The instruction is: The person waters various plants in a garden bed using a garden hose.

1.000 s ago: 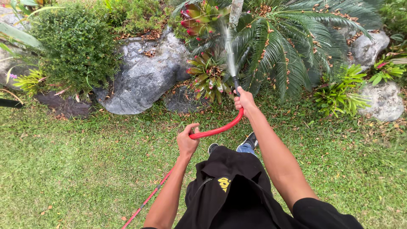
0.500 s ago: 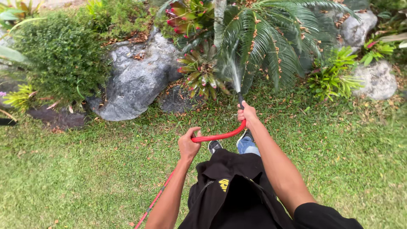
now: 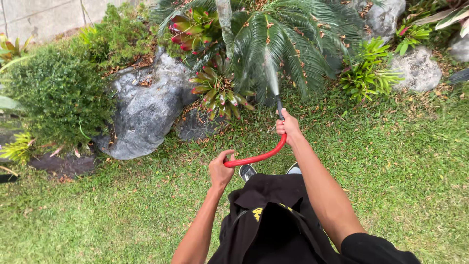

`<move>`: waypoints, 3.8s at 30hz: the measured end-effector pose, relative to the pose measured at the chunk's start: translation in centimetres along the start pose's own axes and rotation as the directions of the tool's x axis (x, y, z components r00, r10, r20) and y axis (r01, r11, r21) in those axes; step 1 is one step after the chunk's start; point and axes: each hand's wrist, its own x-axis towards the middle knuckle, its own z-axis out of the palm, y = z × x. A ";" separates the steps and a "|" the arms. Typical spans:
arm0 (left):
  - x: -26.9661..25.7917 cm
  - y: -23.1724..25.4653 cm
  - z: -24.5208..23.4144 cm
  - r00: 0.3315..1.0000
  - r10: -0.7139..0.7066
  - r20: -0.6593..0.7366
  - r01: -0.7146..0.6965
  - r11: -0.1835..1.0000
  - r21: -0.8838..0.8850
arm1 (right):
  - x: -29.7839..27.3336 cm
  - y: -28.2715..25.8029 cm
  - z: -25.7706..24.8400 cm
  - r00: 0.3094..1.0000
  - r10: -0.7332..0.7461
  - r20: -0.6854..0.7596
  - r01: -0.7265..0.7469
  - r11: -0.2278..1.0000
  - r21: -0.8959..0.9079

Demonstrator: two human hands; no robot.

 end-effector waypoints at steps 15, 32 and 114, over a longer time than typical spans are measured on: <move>2.4 6.6 5.5 0.998 0.034 -0.043 -0.040 0.989 -0.144 | -3.5 -13.0 1.3 0.992 -0.048 0.115 0.059 0.994 -0.092; 3.0 13.6 9.9 0.987 -0.035 -0.158 0.016 0.992 -0.122 | -3.3 -21.0 0.4 0.973 -0.213 0.094 0.221 0.971 -0.095; -0.2 15.9 15.1 0.995 -0.026 -0.092 0.025 1.000 -0.018 | 3.1 -11.3 -17.8 0.969 0.226 -0.105 -0.226 0.974 0.008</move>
